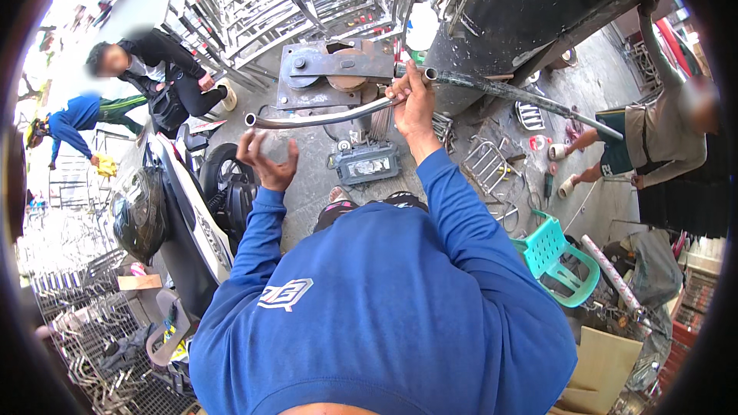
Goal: The person uses a manual pipe bender to shape a metal tube into a curved handlebar. They repeatedly insert the tube, bend it, and check the curvature before fitting the finished piece onto a scooter's handlebar mount.
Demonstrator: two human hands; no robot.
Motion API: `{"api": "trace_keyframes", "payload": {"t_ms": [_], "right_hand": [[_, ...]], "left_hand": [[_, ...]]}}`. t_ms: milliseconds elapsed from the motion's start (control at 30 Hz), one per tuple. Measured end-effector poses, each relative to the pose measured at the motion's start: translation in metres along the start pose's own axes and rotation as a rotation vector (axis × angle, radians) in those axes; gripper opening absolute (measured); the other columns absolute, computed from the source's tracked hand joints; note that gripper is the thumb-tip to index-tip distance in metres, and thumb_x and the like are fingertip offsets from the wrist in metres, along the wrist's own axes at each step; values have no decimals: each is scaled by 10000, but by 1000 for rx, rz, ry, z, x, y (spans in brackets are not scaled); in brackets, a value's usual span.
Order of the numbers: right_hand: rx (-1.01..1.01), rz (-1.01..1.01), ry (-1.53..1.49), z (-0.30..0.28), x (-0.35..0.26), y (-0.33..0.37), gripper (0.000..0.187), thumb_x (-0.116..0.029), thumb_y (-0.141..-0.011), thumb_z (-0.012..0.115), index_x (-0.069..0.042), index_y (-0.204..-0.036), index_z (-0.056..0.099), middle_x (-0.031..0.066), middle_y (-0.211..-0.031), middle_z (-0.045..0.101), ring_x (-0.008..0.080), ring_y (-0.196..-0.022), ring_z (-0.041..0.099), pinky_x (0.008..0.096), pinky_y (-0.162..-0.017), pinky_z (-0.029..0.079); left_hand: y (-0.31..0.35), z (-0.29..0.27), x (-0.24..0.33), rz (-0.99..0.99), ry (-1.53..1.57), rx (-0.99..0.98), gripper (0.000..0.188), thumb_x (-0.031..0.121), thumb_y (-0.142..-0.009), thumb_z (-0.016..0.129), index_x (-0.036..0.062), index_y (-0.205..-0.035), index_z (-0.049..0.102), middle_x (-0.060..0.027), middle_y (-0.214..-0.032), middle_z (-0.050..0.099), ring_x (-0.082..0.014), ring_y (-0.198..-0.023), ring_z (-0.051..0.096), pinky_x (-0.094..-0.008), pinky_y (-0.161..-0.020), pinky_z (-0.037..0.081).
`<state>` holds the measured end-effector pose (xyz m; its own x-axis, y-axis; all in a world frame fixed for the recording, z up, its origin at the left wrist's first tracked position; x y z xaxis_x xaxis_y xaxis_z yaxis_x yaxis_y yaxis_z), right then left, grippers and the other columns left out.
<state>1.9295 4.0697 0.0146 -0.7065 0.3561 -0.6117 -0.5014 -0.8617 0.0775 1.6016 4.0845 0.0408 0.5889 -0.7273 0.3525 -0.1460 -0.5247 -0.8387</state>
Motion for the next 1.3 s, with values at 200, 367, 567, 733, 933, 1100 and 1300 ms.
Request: {"api": "trace_keyframes", "payload": {"t_ms": [200, 367, 567, 733, 933, 1100, 1300], "right_hand": [[-76, 83, 14, -34, -28, -10, 290, -233, -1001, 663, -156, -769, 506, -41, -638, 331, 110, -616, 384, 337, -664, 415], [-227, 141, 455, -65, -28, -3, 163, -232, -1033, 579, -132, -1160, 561, 42, -979, 581, 165, -955, 575, 395, -862, 505], [-352, 217, 793, -89, -38, 16, 419, -361, -1096, 459, -83, -1408, 480, 127, -1296, 623, 216, -1225, 592, 373, -973, 511], [-390, 112, 853, -80, -51, 44, 463, -374, -1089, 478, -56, -1426, 464, 142, -1326, 635, 216, -1226, 606, 353, -968, 513], [-364, 31, 850, -59, -60, 85, 497, -399, -1062, 537, -51, -1413, 485, 147, -1286, 643, 229, -1191, 633, 345, -932, 541], [-347, -10, 874, -41, -56, 115, 483, -400, -1065, 532, -58, -1404, 497, 139, -1289, 640, 223, -1176, 635, 342, -932, 536], [-327, -54, 892, -32, -46, 140, 499, -421, -1060, 535, -53, -1398, 511, 130, -1291, 642, 211, -1166, 634, 337, -923, 537]], "left_hand": [[38, 30, 0, -705, 652, -118, 398, 133, -1018, 631, 4, -1354, 462, -120, -1284, 618, -153, -965, 642, -308, -871, 541], [59, 27, 24, -749, 616, 31, 249, 116, -1054, 550, 22, -1285, 535, -130, -1139, 706, -157, -852, 705, -306, -760, 607], [80, 9, 40, -760, 493, -2, 232, 136, -1053, 561, 27, -1257, 548, -115, -1094, 722, -150, -840, 707, -302, -756, 604], [91, -5, 45, -752, 527, 5, 231, 138, -1052, 563, 25, -1254, 548, -118, -1090, 725, -156, -844, 715, -303, -759, 605], [103, -24, 40, -747, 588, -14, 246, 148, -1052, 566, 16, -1259, 546, -130, -1107, 728, -162, -865, 718, -307, -779, 605], [110, -51, 35, -706, 591, -22, 258, 158, -1050, 573, 15, -1263, 548, -138, -1129, 727, -161, -914, 712, -307, -799, 600], [119, -76, 31, -684, 592, -38, 253, 151, -1047, 579, 11, -1256, 549, -142, -1135, 726, -159, -959, 701, -311, -833, 595]]}}
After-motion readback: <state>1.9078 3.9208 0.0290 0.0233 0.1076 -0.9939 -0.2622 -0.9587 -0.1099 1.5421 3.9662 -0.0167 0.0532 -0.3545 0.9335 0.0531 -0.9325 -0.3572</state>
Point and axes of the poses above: each hand's wrist, its own y-axis away from the middle knuckle, its own z-axis out of the palm, x = y × z, the point moved 7 cm from there along -y, towards the middle knuckle
